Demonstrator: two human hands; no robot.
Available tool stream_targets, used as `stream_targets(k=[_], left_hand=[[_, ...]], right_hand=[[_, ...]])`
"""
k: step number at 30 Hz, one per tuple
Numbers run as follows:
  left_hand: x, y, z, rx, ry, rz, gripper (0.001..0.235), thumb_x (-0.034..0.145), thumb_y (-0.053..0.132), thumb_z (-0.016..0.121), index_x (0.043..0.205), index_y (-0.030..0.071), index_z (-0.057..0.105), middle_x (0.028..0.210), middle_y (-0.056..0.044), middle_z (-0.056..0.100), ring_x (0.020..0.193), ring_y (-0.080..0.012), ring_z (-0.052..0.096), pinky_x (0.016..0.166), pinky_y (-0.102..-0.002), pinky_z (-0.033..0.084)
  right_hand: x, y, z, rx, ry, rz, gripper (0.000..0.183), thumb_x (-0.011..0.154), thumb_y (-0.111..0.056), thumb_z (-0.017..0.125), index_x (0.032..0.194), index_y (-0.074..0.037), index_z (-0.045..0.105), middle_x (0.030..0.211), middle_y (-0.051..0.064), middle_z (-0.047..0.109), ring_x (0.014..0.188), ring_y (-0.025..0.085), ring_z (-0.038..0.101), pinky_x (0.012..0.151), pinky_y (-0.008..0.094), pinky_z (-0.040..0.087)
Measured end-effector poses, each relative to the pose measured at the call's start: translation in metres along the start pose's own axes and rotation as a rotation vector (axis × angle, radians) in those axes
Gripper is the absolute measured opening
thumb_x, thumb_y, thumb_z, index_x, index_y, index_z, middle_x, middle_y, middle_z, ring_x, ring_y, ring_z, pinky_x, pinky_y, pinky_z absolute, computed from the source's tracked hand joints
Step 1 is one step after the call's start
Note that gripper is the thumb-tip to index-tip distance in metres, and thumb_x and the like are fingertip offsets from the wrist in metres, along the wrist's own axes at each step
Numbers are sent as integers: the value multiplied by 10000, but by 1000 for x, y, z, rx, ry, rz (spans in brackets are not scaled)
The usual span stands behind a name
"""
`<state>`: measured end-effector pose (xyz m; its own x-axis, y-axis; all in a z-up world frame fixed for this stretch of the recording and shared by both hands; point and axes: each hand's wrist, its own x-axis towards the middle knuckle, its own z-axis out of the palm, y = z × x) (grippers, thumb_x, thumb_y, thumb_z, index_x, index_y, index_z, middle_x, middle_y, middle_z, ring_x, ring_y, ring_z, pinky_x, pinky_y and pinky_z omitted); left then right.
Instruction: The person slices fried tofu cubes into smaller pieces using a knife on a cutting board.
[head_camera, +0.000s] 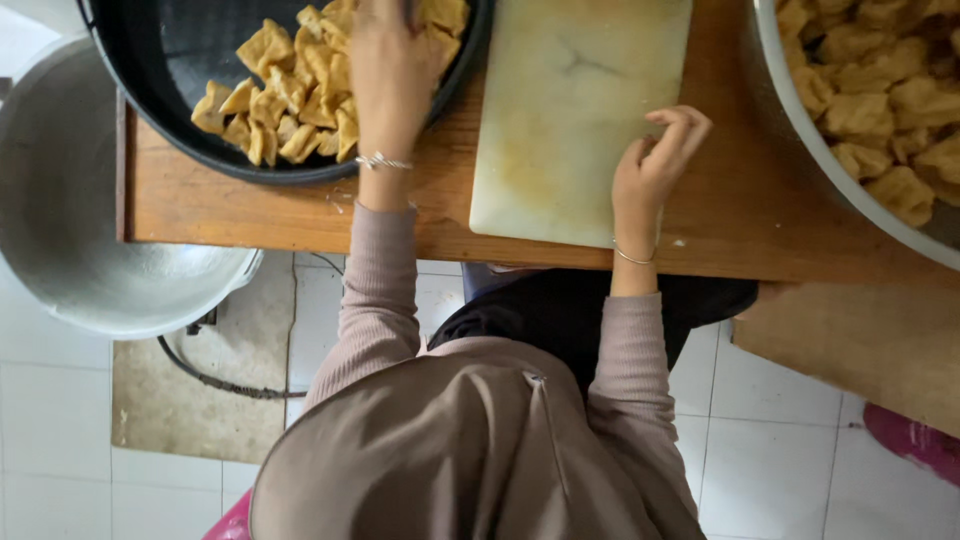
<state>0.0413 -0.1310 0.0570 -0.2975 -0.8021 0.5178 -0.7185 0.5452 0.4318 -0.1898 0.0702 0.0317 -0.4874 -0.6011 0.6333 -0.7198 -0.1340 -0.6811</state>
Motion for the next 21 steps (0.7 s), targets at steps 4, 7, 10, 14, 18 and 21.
stream_targets(k=[4, 7, 10, 14, 18, 21], left_hand=[[-18, 41, 55, -121, -212, 175, 482, 896, 257, 713, 1295, 62, 526, 1036, -176, 668, 935, -394, 631, 748, -493, 523], [-24, 75, 80, -245, -369, 183, 294, 791, 161, 706, 1008, 115, 513, 866, -103, 627, 795, -380, 614, 622, -495, 461], [-31, 90, 106, -102, -384, 234, 153, 898, 188, 589, 958, 94, 484, 831, -159, 634, 618, -429, 621, 456, -542, 441], [-38, 91, 120, 1, -327, 234, 143, 886, 208, 586, 952, 118, 496, 841, -117, 651, 703, -389, 653, 440, -530, 476], [-39, 85, 123, -41, -306, 194, 145, 958, 268, 552, 984, 128, 525, 782, -121, 665, 686, -405, 660, 491, -541, 470], [-40, 83, 117, -73, -365, 167, 213, 880, 200, 560, 1089, 175, 589, 874, -128, 706, 770, -400, 681, 545, -558, 490]], right_hand=[[-7, 4, 0, 0, -9, 113, 367, 719, 169, 346, 1012, 5, 495, 1111, 151, 409, 976, 298, 494, 759, 366, 440], [-7, 7, 0, -19, -64, 133, 361, 768, 214, 370, 1030, 7, 508, 1138, 157, 405, 1025, 307, 524, 870, 396, 466], [-9, 18, 3, -73, -94, 65, 323, 770, 205, 418, 1008, 20, 535, 1090, 176, 447, 1020, 341, 532, 940, 429, 461], [-17, 36, 11, -235, -209, 19, 248, 803, 114, 490, 940, -43, 625, 951, 133, 585, 896, 348, 530, 788, 443, 433], [-20, 44, 17, -294, -235, -7, 207, 829, 77, 537, 928, -71, 644, 965, 129, 572, 895, 364, 498, 781, 483, 432], [-18, 49, 20, -295, -264, 91, 223, 841, 67, 587, 949, -106, 678, 986, 89, 606, 944, 334, 527, 797, 447, 452]])
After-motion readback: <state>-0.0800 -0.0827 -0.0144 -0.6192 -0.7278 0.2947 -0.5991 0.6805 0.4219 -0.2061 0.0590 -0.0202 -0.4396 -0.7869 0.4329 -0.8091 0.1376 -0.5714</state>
